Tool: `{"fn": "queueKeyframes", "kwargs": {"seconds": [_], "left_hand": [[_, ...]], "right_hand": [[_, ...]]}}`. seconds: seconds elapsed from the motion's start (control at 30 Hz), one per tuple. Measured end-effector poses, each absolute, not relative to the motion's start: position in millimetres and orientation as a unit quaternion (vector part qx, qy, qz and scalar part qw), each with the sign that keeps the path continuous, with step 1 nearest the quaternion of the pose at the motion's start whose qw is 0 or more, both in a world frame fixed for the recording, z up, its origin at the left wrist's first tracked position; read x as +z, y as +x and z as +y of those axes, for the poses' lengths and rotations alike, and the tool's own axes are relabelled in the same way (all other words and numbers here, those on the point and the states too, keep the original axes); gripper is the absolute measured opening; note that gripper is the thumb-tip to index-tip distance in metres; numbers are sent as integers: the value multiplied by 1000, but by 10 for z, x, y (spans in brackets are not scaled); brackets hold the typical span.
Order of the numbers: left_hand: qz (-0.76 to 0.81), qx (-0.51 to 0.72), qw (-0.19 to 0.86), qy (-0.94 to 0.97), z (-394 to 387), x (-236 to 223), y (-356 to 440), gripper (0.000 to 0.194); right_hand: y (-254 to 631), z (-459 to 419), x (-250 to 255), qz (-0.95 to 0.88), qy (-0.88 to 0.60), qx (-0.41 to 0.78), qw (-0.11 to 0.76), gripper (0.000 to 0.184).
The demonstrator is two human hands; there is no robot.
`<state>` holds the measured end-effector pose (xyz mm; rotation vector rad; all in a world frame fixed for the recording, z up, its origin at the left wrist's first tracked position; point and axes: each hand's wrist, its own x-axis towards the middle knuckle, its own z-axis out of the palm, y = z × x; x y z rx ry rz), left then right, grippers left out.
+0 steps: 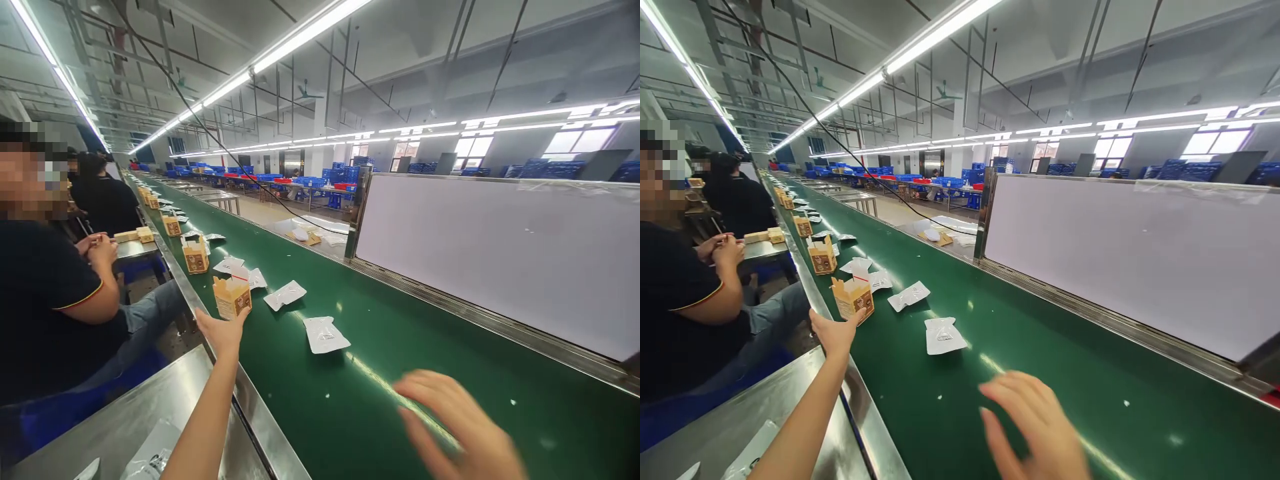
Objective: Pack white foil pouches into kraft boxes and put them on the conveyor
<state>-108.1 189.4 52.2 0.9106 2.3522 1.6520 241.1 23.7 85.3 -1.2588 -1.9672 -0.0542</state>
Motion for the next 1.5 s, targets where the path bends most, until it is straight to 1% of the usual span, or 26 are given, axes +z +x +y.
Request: {"fn": "queueKeyframes", "kwargs": {"seconds": [0.1, 0.13, 0.17, 0.2, 0.23, 0.3, 0.33, 0.4, 0.47, 0.5, 0.57, 0.63, 0.67, 0.7, 0.77, 0.83, 0.93, 1.03, 1.1, 1.17, 1.23, 1.3, 1.33, 1.37, 1.47, 1.5], "left_hand": [[787, 528, 86, 309, 2115, 448, -1177, 120], [789, 520, 100, 311, 2174, 427, -1209, 118], [789, 513, 116, 316, 2223, 410, -1241, 115], [788, 507, 133, 322, 2263, 397, -1271, 110], [786, 502, 148, 329, 2290, 387, -1294, 103], [779, 497, 165, 344, 2293, 381, -1304, 86], [773, 498, 163, 357, 2265, 384, -1283, 78], [754, 507, 145, 391, 2138, 393, -1174, 68], [724, 526, 121, 430, 1926, 391, -976, 63], [707, 534, 114, 449, 1794, 382, -851, 62], [669, 551, 123, 483, 1502, 346, -574, 62], [622, 567, 177, 511, 1203, 299, -304, 63], [599, 570, 214, 520, 1064, 279, -186, 64], [581, 572, 249, 524, 937, 261, -84, 66], [569, 572, 287, 517, 730, 239, 63, 69], [577, 568, 286, 513, 589, 222, 138, 69], [583, 552, 280, 527, 471, 186, 167, 69], [577, 536, 284, 547, 416, 153, 173, 69], [575, 533, 277, 555, 394, 154, 191, 70], [567, 535, 228, 583, 371, 172, 226, 68], [536, 535, 130, 640, 337, 189, 283, 61], [487, 530, 34, 693, 294, 182, 353, 53], [470, 531, 9, 705, 272, 165, 387, 51], [464, 533, 5, 707, 253, 139, 416, 51], [486, 532, 48, 692, 221, 24, 472, 52], [496, 527, 65, 687, 215, -18, 487, 54]], "right_hand": [[1879, 1058, 526, -835, -496, 1, 238, 53], [1784, 1294, 388, -842, -500, 18, 203, 61], [1728, 1491, 251, -845, -502, 37, 181, 66], [1704, 1647, 125, -845, -503, 52, 176, 65], [1702, 1760, 18, -843, -502, 62, 182, 60], [1731, 1872, -118, -835, -502, 67, 215, 49], [1751, 1882, -139, -826, -506, 67, 238, 47], [1796, 1829, -82, -798, -523, 70, 290, 40], [1853, 1681, 107, -761, -546, 77, 341, 32], [1886, 1568, 246, -733, -549, 95, 390, 29], [1946, 1271, 577, -656, -517, 168, 523, 25], [1971, 925, 916, -569, -437, 268, 643, 24], [1964, 757, 1060, -547, -396, 310, 669, 23], [1946, 605, 1177, -547, -371, 338, 669, 23], [1901, 372, 1317, -567, -384, 353, 637, 22], [1885, 232, 1356, -573, -451, 320, 604, 22], [1957, 126, 1349, -530, -537, 254, 605, 27], [2071, 66, 1354, -529, -554, 201, 611, 27], [2102, 43, 1336, -601, -532, 138, 580, 20], [2067, 34, 1266, -707, -478, 48, 519, 15], [1979, 32, 1146, -785, -425, -43, 448, 19], [1884, 28, 1023, -823, -405, -79, 391, 24], [1854, 23, 981, -832, -411, -58, 368, 25], [1843, 16, 961, -837, -423, -8, 346, 29], [1920, -38, 1019, -833, -422, 228, 274, 48], [1966, -65, 1053, -830, -412, 284, 248, 55]]}}
